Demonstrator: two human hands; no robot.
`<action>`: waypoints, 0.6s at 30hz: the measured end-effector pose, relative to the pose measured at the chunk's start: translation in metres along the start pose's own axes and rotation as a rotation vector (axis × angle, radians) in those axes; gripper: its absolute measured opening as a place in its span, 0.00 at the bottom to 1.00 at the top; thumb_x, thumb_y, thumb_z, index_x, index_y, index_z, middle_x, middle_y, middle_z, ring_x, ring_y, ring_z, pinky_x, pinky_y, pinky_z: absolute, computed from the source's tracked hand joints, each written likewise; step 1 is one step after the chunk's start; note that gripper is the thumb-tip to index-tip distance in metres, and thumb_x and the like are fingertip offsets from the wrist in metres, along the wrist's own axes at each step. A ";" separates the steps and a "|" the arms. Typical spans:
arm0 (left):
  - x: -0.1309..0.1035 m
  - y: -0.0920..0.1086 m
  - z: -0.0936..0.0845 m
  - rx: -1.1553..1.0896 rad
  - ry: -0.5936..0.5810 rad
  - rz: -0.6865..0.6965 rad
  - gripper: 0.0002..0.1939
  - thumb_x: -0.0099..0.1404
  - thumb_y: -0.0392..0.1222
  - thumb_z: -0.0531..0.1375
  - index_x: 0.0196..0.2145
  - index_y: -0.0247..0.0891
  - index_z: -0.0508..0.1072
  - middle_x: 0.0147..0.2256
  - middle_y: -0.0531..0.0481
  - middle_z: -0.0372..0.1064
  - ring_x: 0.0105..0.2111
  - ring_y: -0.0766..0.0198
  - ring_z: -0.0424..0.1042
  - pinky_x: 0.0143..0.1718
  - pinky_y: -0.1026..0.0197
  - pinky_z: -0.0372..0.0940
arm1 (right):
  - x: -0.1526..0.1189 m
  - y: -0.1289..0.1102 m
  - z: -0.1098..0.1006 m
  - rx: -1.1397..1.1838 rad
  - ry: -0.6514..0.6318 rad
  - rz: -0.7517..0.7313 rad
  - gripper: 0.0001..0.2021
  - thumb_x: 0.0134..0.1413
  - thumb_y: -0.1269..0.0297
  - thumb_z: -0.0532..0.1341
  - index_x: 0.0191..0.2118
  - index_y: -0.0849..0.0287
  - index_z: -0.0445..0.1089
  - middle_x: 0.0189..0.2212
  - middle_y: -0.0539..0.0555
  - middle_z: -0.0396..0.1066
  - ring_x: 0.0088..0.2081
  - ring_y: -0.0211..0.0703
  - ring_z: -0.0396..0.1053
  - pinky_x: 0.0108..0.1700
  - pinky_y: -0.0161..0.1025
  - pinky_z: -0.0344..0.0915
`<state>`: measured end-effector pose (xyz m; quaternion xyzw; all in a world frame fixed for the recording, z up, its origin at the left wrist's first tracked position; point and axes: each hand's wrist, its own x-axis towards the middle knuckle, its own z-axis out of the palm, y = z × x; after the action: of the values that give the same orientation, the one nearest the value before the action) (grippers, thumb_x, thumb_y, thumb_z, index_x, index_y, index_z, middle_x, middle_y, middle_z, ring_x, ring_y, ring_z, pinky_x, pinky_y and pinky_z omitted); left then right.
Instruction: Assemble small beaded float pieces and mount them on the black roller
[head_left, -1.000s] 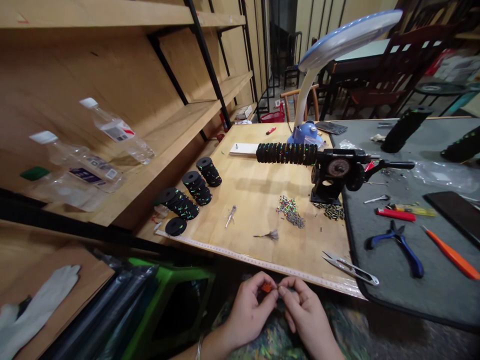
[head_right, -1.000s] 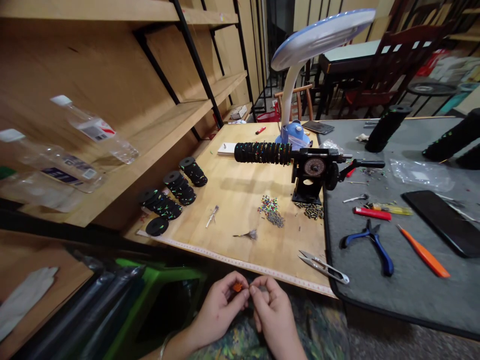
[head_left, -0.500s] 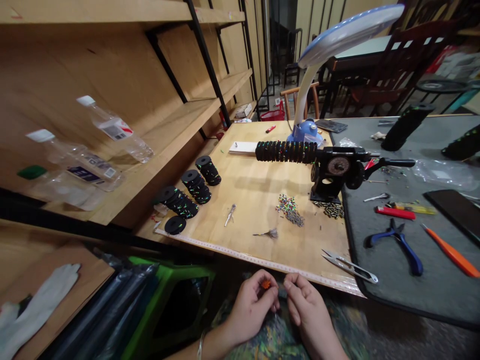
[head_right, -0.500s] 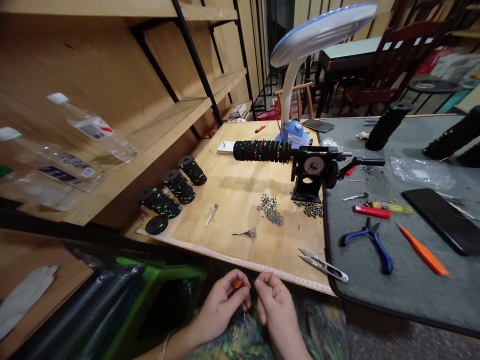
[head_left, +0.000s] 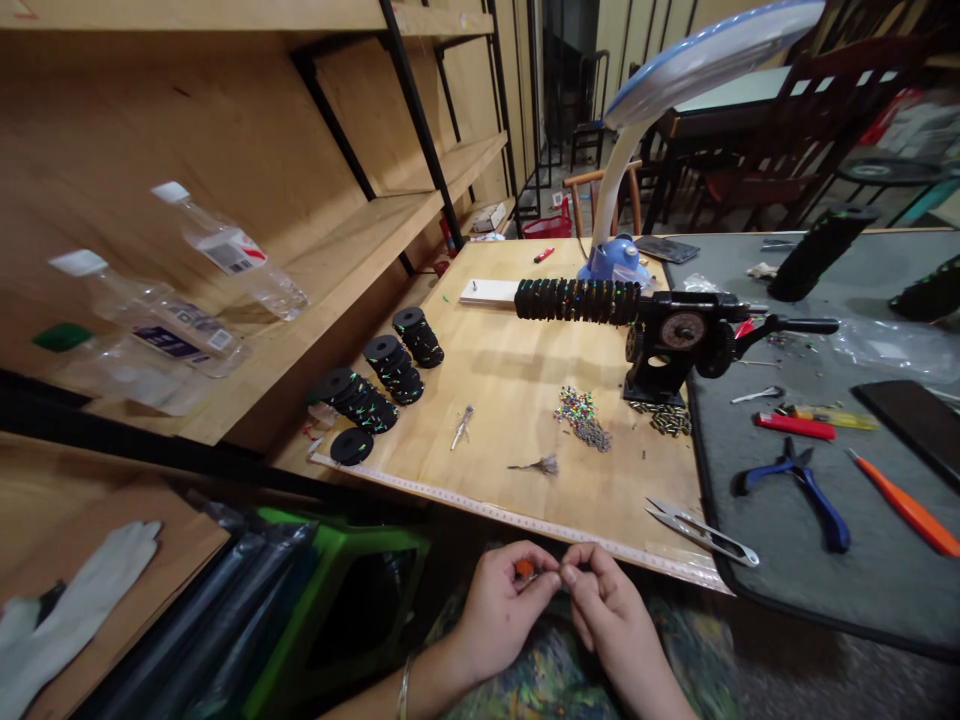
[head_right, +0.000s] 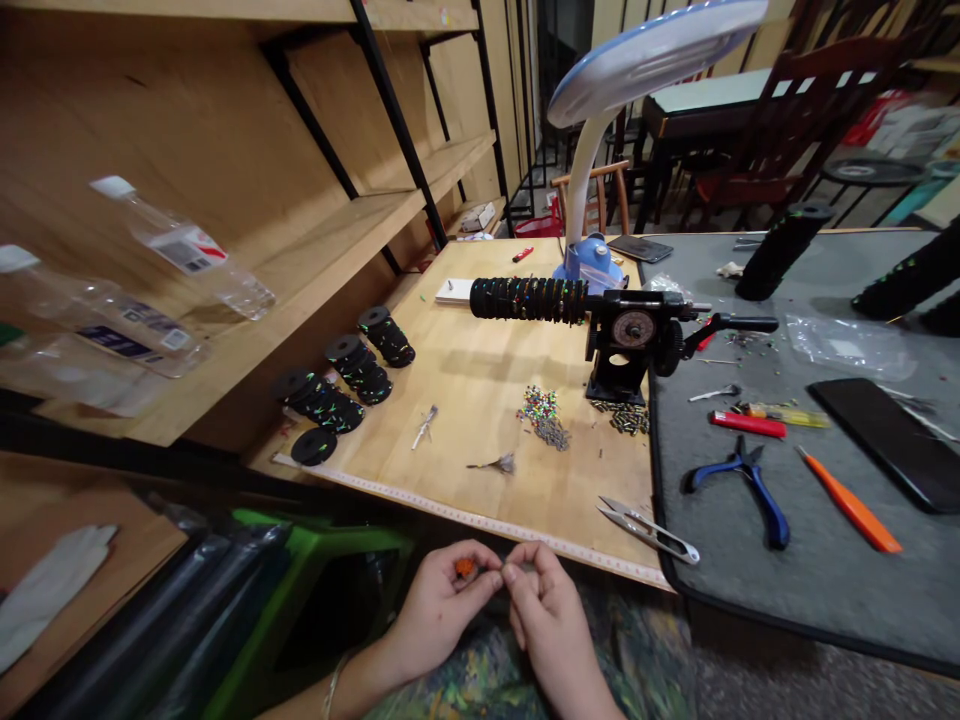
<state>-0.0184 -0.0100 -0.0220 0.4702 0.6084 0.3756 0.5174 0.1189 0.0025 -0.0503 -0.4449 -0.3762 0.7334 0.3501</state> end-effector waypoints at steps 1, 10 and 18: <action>0.000 0.000 -0.003 0.030 -0.008 0.018 0.07 0.59 0.40 0.60 0.28 0.33 0.73 0.25 0.49 0.69 0.25 0.65 0.65 0.28 0.65 0.59 | 0.000 0.000 -0.001 -0.024 -0.016 0.007 0.25 0.46 0.36 0.60 0.33 0.56 0.59 0.10 0.33 0.45 0.11 0.28 0.39 0.14 0.28 0.36; 0.002 0.010 -0.024 0.132 0.021 0.162 0.06 0.64 0.39 0.54 0.34 0.36 0.70 0.29 0.51 0.68 0.29 0.65 0.67 0.32 0.65 0.61 | -0.006 -0.004 0.002 -0.340 -0.127 -0.093 0.14 0.56 0.51 0.57 0.28 0.56 0.59 0.15 0.38 0.45 0.18 0.31 0.42 0.20 0.32 0.41; 0.034 0.016 -0.051 0.061 0.253 0.252 0.09 0.68 0.41 0.51 0.37 0.36 0.69 0.21 0.56 0.62 0.22 0.68 0.63 0.26 0.66 0.58 | -0.014 -0.006 0.000 -0.193 -0.008 -0.140 0.18 0.58 0.45 0.54 0.30 0.55 0.58 0.14 0.38 0.50 0.16 0.31 0.47 0.20 0.31 0.44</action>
<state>-0.0660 0.0287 -0.0069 0.5071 0.6162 0.4750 0.3709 0.1252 -0.0071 -0.0398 -0.4462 -0.4766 0.6693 0.3546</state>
